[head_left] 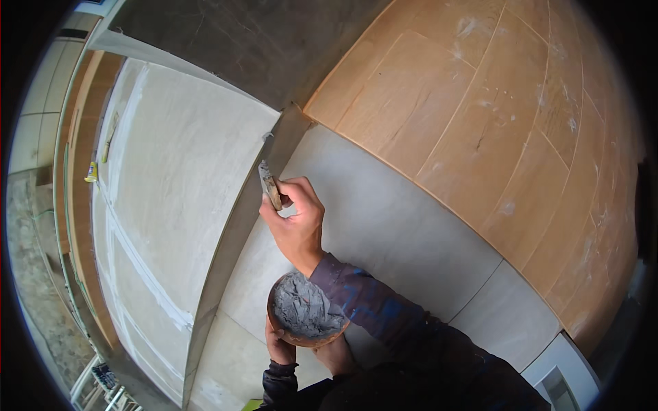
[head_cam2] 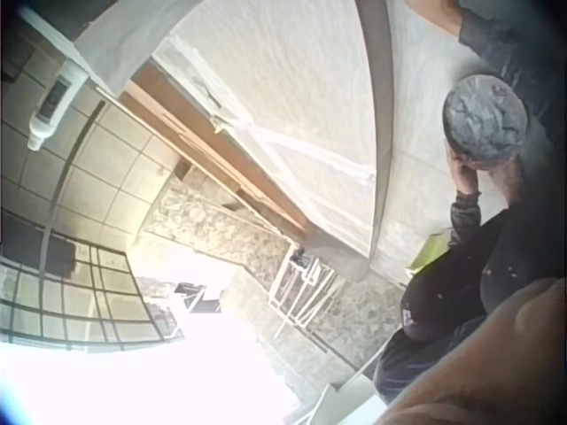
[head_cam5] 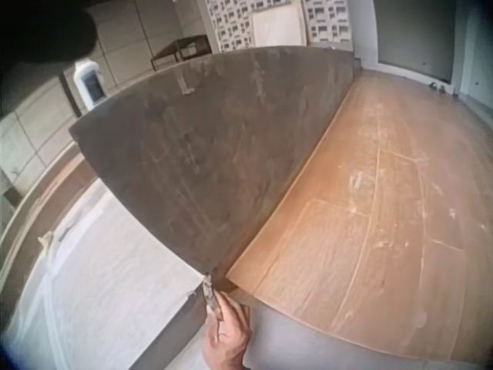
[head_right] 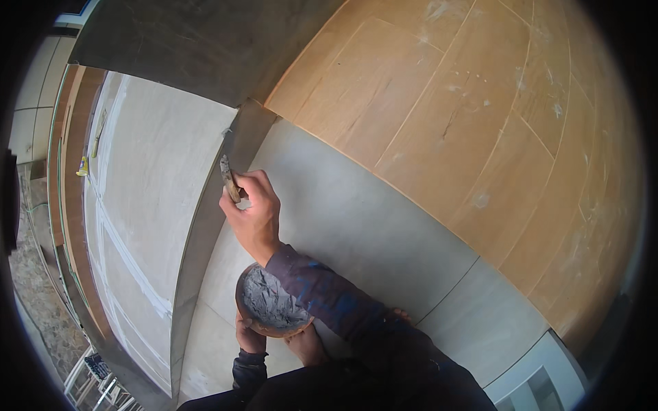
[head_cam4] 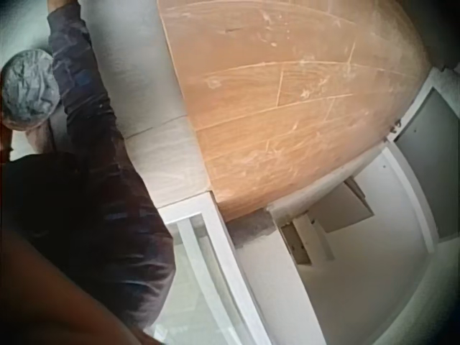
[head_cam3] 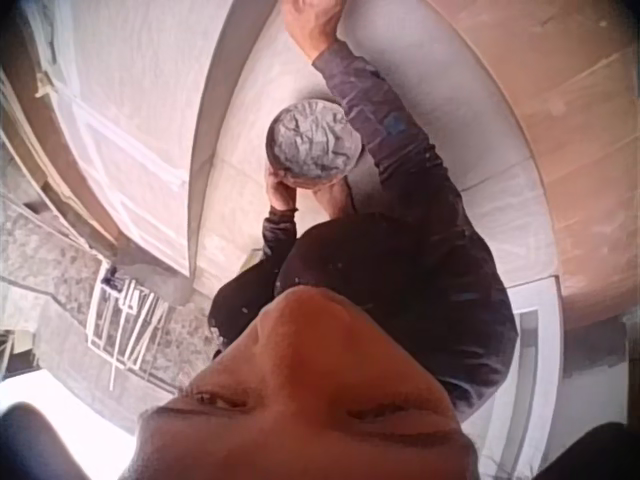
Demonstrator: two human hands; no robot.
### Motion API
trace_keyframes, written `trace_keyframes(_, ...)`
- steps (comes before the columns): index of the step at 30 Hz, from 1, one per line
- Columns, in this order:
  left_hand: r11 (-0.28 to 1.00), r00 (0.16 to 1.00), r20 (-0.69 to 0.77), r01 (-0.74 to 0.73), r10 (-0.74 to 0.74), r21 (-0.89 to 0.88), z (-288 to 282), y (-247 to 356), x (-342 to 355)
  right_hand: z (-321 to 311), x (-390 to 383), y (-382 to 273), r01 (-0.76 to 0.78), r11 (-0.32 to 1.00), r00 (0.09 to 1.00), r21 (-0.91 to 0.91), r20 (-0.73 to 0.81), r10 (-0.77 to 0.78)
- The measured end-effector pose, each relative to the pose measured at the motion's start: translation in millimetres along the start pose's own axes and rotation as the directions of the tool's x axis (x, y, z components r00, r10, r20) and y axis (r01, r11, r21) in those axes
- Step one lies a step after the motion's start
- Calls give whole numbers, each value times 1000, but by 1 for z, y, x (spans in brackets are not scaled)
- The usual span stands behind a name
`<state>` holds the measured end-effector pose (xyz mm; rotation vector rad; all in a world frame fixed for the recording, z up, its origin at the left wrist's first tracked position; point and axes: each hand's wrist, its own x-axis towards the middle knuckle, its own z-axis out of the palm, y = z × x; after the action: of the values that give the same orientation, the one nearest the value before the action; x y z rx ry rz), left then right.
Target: The person dips a small scraper into a bowl of grout and applies the mixture along the joints of the tiles.
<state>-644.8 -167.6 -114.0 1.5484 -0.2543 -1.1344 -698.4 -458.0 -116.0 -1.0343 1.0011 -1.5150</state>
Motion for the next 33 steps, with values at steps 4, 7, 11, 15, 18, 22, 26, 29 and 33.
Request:
trace_keyframes(4,1000,1000,-28,-5,4,-22,-3,-1,-3,-23,40,11,-33,999,988,-34,-151,27)
trace_keyframes(7,999,999,-37,2,-3,-46,-2,-5,-3,-30,71,21,77,994,985,-80,-147,-88)
trace_keyframes(11,999,998,-56,21,-23,-40,-2,-8,-3,-25,75,34,196,965,975,-171,-72,-211)
trace_keyframes(15,1000,999,-43,-12,11,-13,-5,-8,-2,-11,68,36,185,964,977,-190,-67,-200)
trace_keyframes(18,1000,999,-36,-6,6,-9,-10,-7,-3,1,57,37,217,958,967,-188,-93,-237)
trace_keyframes(22,1000,999,-37,1,-1,-10,-4,-6,-2,6,30,32,316,928,945,-198,-25,-327)
trace_keyframes(26,1000,999,-43,10,-10,1,3,0,-1,5,6,25,333,933,942,-136,94,-322)
trace_keyframes(29,1000,998,-56,-11,12,17,-7,-3,-2,-5,4,19,216,976,968,-24,132,-211)
trace_keyframes(33,1000,999,-36,9,-8,4,-6,-8,-2,-3,7,27,163,987,984,-16,-74,-164)
